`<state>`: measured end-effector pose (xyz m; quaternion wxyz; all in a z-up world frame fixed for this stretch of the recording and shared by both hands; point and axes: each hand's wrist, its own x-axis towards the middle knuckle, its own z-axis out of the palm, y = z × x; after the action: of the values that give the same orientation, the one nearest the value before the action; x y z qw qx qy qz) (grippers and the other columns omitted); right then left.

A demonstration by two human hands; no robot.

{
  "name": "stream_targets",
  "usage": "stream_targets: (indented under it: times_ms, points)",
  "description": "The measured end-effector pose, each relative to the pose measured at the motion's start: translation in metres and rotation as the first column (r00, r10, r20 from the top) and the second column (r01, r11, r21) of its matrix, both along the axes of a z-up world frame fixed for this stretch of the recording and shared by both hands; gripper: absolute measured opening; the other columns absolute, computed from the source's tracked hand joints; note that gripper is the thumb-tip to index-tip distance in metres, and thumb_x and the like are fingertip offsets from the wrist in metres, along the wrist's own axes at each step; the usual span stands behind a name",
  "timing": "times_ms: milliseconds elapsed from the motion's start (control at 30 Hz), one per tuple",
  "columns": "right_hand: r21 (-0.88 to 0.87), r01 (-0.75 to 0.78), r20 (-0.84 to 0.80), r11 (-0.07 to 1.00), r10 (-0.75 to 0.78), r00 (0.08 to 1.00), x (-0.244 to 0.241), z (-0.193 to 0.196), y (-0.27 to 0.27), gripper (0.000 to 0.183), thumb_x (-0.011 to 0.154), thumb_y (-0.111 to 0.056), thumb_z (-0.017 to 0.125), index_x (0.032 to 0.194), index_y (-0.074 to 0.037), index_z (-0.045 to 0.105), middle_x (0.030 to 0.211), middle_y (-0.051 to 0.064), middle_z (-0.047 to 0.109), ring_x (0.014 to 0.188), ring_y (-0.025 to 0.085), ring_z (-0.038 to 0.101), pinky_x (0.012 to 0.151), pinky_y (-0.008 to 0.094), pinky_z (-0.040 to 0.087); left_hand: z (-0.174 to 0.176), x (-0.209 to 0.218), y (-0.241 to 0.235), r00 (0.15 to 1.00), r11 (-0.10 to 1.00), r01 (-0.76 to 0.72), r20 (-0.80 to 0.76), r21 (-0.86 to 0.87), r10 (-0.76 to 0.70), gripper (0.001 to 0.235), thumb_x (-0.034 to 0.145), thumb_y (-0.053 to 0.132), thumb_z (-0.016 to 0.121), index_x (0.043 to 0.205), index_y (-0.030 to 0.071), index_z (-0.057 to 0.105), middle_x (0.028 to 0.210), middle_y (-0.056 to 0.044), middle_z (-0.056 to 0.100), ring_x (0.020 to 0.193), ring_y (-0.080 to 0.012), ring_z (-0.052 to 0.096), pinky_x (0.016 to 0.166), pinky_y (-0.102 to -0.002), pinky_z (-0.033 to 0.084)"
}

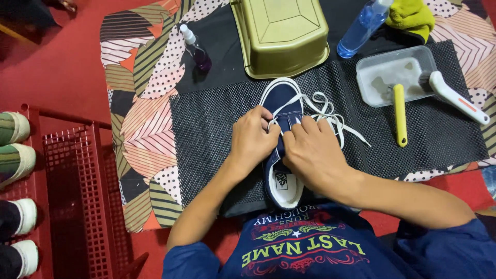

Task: The person cleans a blue canvas shoe with a yellow cloth and a small brush, then sprays the white shoelaces with a cleaning solution. They proceed to re-lace the shoe by threading the laces through the eyelets and tying them.

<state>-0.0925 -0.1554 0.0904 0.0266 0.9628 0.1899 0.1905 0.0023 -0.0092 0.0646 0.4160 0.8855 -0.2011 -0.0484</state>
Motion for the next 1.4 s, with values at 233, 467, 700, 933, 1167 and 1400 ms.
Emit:
stream_targets:
  times_ms: [233, 467, 700, 933, 1167, 1400]
  points:
    - [0.043, -0.046, -0.092, 0.998, 0.049, 0.995, -0.035, 0.027, 0.0, 0.02, 0.069, -0.023, 0.071, 0.076, -0.007, 0.063, 0.069, 0.009, 0.055, 0.076, 0.031, 0.052, 0.063, 0.042, 0.036, -0.004, 0.003, 0.003, 1.0, 0.996, -0.024, -0.008, 0.085, 0.024, 0.019, 0.075, 0.021, 0.063, 0.09, 0.01, 0.065, 0.072, -0.012, 0.069, 0.08, -0.0415, 0.072, 0.075, -0.052, 0.057]
    - [0.106, -0.106, -0.254, 0.989, 0.13, 0.958, -0.059, 0.046, -0.02, 0.025, 0.079, -0.033, 0.068, 0.074, -0.013, 0.054, 0.072, 0.007, 0.053, 0.076, 0.031, 0.051, 0.062, 0.045, 0.037, -0.001, 0.001, -0.001, 0.999, 0.988, -0.051, 0.026, 0.147, 0.047, 0.019, 0.078, 0.021, 0.06, 0.093, 0.009, 0.065, 0.077, -0.01, 0.07, 0.085, -0.0374, 0.071, 0.078, -0.052, 0.054]
    - [0.519, -0.152, -0.425, 0.841, 0.408, 0.808, -0.078, 0.097, -0.039, 0.024, 0.092, -0.025, 0.066, 0.076, -0.014, 0.053, 0.073, 0.004, 0.055, 0.07, 0.027, 0.049, 0.062, 0.042, 0.037, -0.01, 0.014, -0.003, 0.994, 0.974, -0.09, 0.072, 0.206, 0.076, 0.022, 0.081, 0.019, 0.057, 0.096, 0.006, 0.066, 0.089, -0.012, 0.073, 0.087, -0.0347, 0.069, 0.076, -0.051, 0.05]
    - [0.863, -0.058, -0.442, 0.502, 0.807, 0.391, -0.08, 0.15, -0.057, 0.02, 0.101, -0.017, 0.049, 0.084, -0.012, 0.057, 0.079, 0.002, 0.058, 0.074, 0.024, 0.052, 0.072, 0.036, 0.049, -0.023, 0.023, -0.006, 0.987, 0.978, -0.121, 0.129, 0.173, 0.099, 0.02, 0.079, 0.021, 0.059, 0.093, 0.009, 0.066, 0.082, -0.009, 0.072, 0.084, -0.0345, 0.069, 0.077, -0.05, 0.05]
    - [0.982, -0.162, -0.096, 0.093, 0.995, -0.014, -0.078, 0.136, -0.077, 0.059, 0.12, -0.039, 0.009, 0.082, -0.002, 0.035, 0.079, 0.018, 0.038, 0.07, 0.037, 0.037, 0.067, 0.048, 0.031, -0.009, 0.026, -0.013, 0.991, 0.98, -0.103, 0.106, 0.17, 0.086, 0.022, 0.078, 0.022, 0.058, 0.094, 0.008, 0.066, 0.076, -0.006, 0.07, 0.082, -0.0326, 0.069, 0.077, -0.049, 0.051]
    - [0.974, -0.041, 0.212, -0.222, 0.962, -0.173, -0.084, 0.107, -0.088, 0.057, 0.124, -0.032, 0.014, 0.076, -0.003, 0.026, 0.074, 0.02, 0.03, 0.064, 0.041, 0.031, 0.064, 0.053, 0.023, -0.019, 0.038, -0.012, 0.989, 0.967, -0.143, 0.07, 0.212, 0.131, 0.018, 0.077, 0.022, 0.059, 0.09, 0.011, 0.064, 0.077, -0.007, 0.071, 0.082, -0.0363, 0.068, 0.075, -0.053, 0.049]
